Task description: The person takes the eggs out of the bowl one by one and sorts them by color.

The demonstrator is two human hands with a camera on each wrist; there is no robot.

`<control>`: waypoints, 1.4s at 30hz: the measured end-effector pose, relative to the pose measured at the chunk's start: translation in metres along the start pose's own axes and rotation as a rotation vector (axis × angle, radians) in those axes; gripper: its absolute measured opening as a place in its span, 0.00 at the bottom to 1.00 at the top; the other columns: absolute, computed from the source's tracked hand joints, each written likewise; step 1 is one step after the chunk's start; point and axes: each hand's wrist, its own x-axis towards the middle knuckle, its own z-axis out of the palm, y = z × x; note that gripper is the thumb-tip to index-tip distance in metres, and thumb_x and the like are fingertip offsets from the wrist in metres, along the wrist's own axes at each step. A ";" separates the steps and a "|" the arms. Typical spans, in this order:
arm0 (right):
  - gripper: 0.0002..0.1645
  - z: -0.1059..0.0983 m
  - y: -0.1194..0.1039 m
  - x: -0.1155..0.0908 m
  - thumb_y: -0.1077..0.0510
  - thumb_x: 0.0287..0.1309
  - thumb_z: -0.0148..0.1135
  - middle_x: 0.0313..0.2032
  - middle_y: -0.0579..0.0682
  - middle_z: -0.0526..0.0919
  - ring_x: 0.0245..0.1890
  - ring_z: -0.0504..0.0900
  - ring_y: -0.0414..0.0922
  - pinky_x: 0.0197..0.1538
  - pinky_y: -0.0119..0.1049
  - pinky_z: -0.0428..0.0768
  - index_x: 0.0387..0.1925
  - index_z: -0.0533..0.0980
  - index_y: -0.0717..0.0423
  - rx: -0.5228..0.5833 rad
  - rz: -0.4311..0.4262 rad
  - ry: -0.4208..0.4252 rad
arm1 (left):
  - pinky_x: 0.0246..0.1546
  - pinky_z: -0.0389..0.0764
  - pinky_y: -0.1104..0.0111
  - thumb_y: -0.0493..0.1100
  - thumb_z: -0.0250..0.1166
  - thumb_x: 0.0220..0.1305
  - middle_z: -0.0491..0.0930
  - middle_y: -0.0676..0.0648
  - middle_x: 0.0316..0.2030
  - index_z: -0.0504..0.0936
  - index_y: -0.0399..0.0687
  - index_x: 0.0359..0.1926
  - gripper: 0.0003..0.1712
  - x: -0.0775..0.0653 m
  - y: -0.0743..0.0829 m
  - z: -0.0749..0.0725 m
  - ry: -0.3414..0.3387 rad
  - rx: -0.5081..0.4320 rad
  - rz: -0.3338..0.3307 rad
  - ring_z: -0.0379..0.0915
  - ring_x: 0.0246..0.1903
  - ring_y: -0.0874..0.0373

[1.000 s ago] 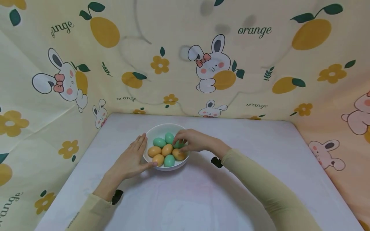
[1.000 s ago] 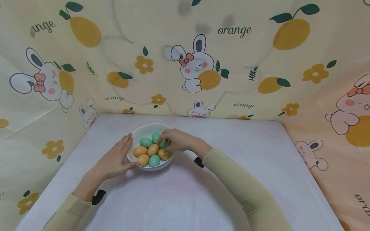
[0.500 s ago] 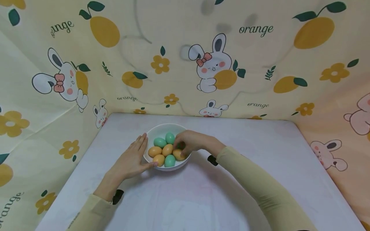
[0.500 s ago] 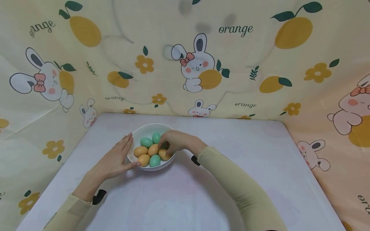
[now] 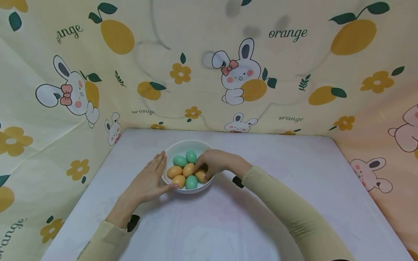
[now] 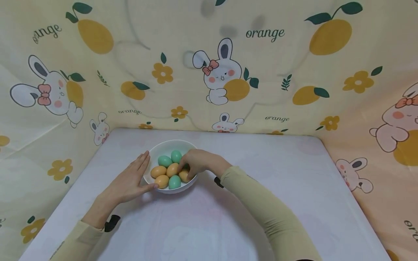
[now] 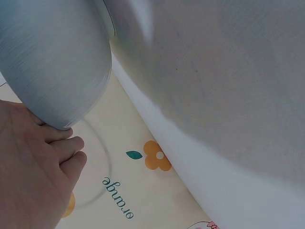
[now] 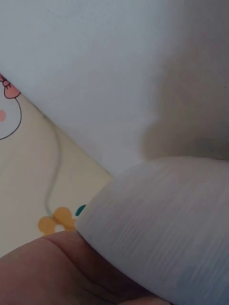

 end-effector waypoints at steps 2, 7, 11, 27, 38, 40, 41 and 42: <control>0.26 0.000 0.000 0.000 0.53 0.41 0.77 0.43 0.33 0.82 0.44 0.77 0.32 0.53 0.28 0.74 0.47 0.83 0.40 -0.014 -0.002 0.001 | 0.70 0.49 0.52 0.83 0.42 0.51 0.36 0.42 0.75 0.42 0.37 0.73 0.66 0.000 0.000 0.000 -0.001 0.002 0.003 0.34 0.73 0.47; 0.26 0.002 0.001 0.001 0.52 0.41 0.77 0.43 0.33 0.82 0.45 0.76 0.31 0.54 0.29 0.74 0.47 0.83 0.40 -0.032 -0.005 0.007 | 0.71 0.49 0.53 0.83 0.43 0.52 0.36 0.42 0.75 0.41 0.37 0.73 0.66 0.000 0.000 0.001 -0.001 -0.001 0.010 0.33 0.73 0.48; 0.25 0.002 0.001 0.001 0.53 0.41 0.77 0.43 0.34 0.82 0.45 0.76 0.32 0.54 0.29 0.74 0.47 0.83 0.41 -0.023 -0.002 0.011 | 0.71 0.49 0.53 0.83 0.43 0.52 0.36 0.42 0.75 0.41 0.37 0.73 0.66 0.000 -0.001 0.002 0.002 0.003 0.011 0.34 0.73 0.47; 0.26 -0.006 -0.005 -0.011 0.58 0.42 0.71 0.47 0.37 0.77 0.45 0.74 0.37 0.51 0.31 0.75 0.48 0.80 0.42 0.049 0.018 0.092 | 0.71 0.47 0.51 0.82 0.44 0.53 0.36 0.42 0.74 0.42 0.37 0.73 0.65 0.000 0.000 0.004 0.018 0.020 0.013 0.33 0.73 0.45; 0.27 -0.013 -0.006 -0.032 0.60 0.43 0.70 0.51 0.34 0.73 0.41 0.76 0.35 0.39 0.30 0.81 0.49 0.77 0.44 0.174 -0.025 0.319 | 0.71 0.48 0.51 0.83 0.43 0.52 0.37 0.41 0.74 0.43 0.37 0.73 0.66 -0.001 0.002 0.002 0.036 0.021 0.008 0.34 0.73 0.45; 0.27 -0.014 -0.005 -0.037 0.60 0.43 0.70 0.51 0.34 0.73 0.41 0.75 0.34 0.38 0.31 0.82 0.49 0.77 0.44 0.201 -0.041 0.392 | 0.71 0.48 0.51 0.83 0.44 0.52 0.37 0.41 0.74 0.43 0.37 0.73 0.66 -0.001 0.002 0.003 0.039 0.020 0.004 0.34 0.73 0.45; 0.27 -0.014 -0.004 -0.040 0.59 0.43 0.70 0.51 0.34 0.73 0.41 0.76 0.35 0.38 0.33 0.82 0.49 0.77 0.45 0.214 -0.058 0.434 | 0.71 0.48 0.51 0.83 0.45 0.51 0.38 0.41 0.74 0.43 0.37 0.73 0.66 -0.001 0.002 0.003 0.043 0.019 0.002 0.34 0.73 0.45; 0.26 -0.014 -0.003 -0.043 0.59 0.43 0.70 0.51 0.36 0.73 0.41 0.76 0.35 0.37 0.35 0.83 0.49 0.76 0.46 0.228 -0.075 0.477 | 0.71 0.48 0.51 0.82 0.46 0.51 0.38 0.41 0.74 0.43 0.37 0.73 0.66 -0.001 0.002 0.004 0.047 0.019 0.001 0.34 0.73 0.45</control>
